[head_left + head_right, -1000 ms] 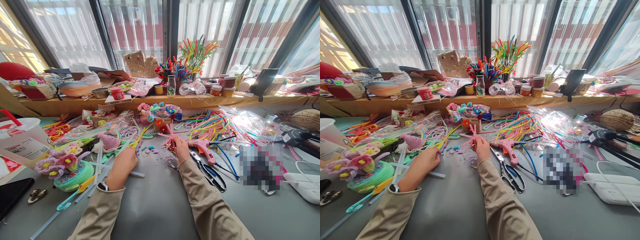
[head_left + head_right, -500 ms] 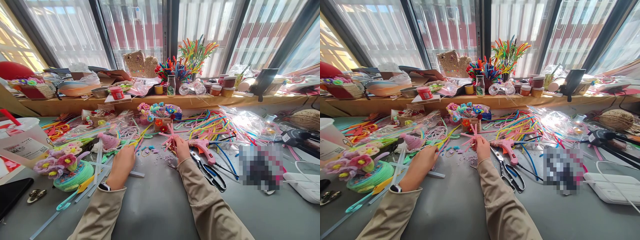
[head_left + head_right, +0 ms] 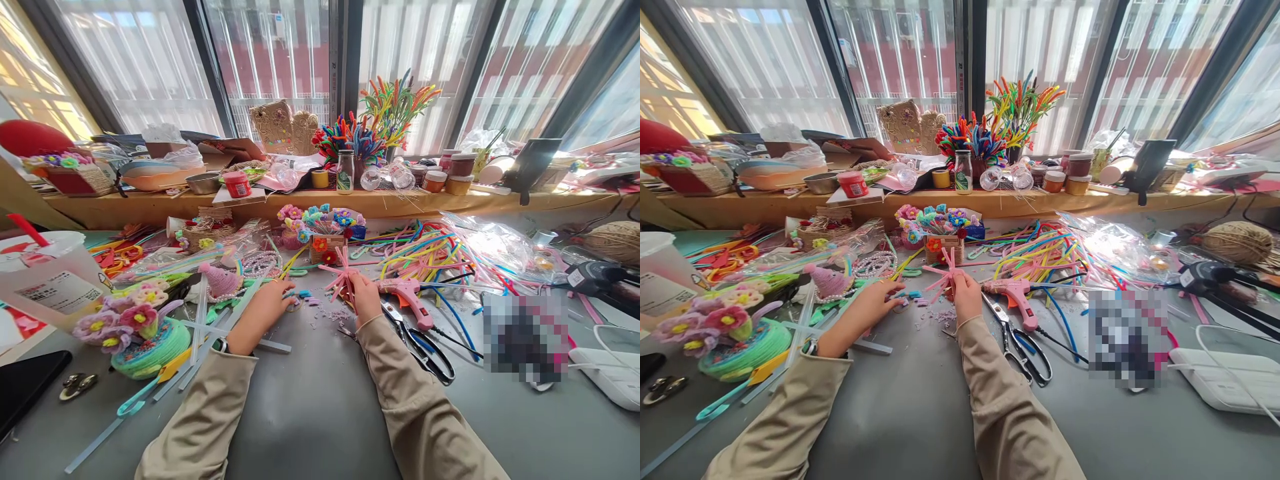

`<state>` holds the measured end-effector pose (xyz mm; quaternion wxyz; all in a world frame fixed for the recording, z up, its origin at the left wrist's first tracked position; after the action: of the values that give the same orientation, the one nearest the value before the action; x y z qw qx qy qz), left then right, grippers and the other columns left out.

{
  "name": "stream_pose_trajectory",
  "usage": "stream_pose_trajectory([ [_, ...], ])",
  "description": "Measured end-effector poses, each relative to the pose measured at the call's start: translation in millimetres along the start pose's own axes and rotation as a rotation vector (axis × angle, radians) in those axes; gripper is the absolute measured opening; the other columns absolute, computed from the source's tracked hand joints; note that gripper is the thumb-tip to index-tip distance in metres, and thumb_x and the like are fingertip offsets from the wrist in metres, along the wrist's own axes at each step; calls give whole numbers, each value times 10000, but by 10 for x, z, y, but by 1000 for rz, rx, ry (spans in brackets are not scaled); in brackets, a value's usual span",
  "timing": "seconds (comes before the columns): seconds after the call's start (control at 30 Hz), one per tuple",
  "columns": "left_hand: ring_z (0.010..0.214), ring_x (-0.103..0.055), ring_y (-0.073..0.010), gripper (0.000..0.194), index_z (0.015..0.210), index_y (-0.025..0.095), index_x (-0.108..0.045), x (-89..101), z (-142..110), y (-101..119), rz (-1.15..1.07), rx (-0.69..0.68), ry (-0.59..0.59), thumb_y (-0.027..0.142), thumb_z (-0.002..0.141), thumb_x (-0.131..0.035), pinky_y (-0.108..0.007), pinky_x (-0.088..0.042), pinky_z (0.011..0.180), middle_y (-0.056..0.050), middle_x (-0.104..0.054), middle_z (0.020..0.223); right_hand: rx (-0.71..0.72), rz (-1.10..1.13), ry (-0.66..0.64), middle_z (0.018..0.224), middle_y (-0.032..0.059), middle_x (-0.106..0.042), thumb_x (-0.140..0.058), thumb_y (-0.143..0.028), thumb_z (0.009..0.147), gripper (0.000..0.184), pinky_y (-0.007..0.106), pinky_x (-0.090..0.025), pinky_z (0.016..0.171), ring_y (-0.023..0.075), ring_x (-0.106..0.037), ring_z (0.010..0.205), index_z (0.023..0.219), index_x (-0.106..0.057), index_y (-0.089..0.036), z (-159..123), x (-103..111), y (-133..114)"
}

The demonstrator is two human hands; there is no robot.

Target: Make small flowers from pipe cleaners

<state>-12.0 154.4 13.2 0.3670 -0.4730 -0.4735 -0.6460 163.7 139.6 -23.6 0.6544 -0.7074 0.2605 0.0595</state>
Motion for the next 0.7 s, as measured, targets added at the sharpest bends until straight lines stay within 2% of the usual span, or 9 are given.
stream_pose_trajectory([
  [0.07,852,-536,-222,269,899,150,-583,-48,-3,-2,30,-25,-21,203,659,-473,-309,-396,746,-99,-608,914,-2,-2,-1,462,-33,-536,-492,-308,591,177,173,-346,383,54,-418,376,558,-550,-144,0,0,1],
  [0.2,759,-548,-207,206,769,166,-599,-68,-5,-19,68,-13,22,168,659,-425,-304,-401,682,-80,-614,799,-7,1,2,459,-34,-533,-499,-312,585,180,177,-339,380,56,-420,376,551,-549,-143,8,4,0],
  [0.33,648,-544,-177,155,698,159,-577,-30,-22,13,-30,-1,43,187,645,-433,-280,-404,610,-55,-605,688,-3,-4,6,457,-36,-532,-489,-312,585,180,178,-331,377,56,-421,374,539,-539,-146,5,5,-20],
  [0.53,623,-548,-138,195,751,163,-550,124,-26,143,-379,11,102,299,673,-435,-238,-423,593,-22,-597,691,11,-13,14,463,-30,-538,-478,-306,587,177,177,-331,371,58,-424,372,544,-540,-146,9,8,-36],
  [0.63,650,-557,-138,193,785,159,-546,117,8,278,-400,-21,81,269,675,-432,-232,-428,617,-27,-602,708,20,-8,17,448,-33,-531,-484,-297,583,166,178,-331,364,59,-421,365,536,-540,-147,17,14,-35],
  [0.7,682,-561,-150,211,823,150,-550,92,20,281,-321,9,82,234,669,-434,-244,-427,641,-49,-608,769,22,-3,25,439,-33,-526,-491,-297,582,167,178,-328,359,60,-420,361,526,-537,-147,17,24,-38],
])
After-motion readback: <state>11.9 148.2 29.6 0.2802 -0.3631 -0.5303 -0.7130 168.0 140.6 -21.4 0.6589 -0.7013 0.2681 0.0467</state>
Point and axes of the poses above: each hand's wrist, its own z-axis towards the middle knuckle, its own x-axis out of the back of the hand, y = z × x, the point moved 9 cm from there along z, towards the middle knuckle
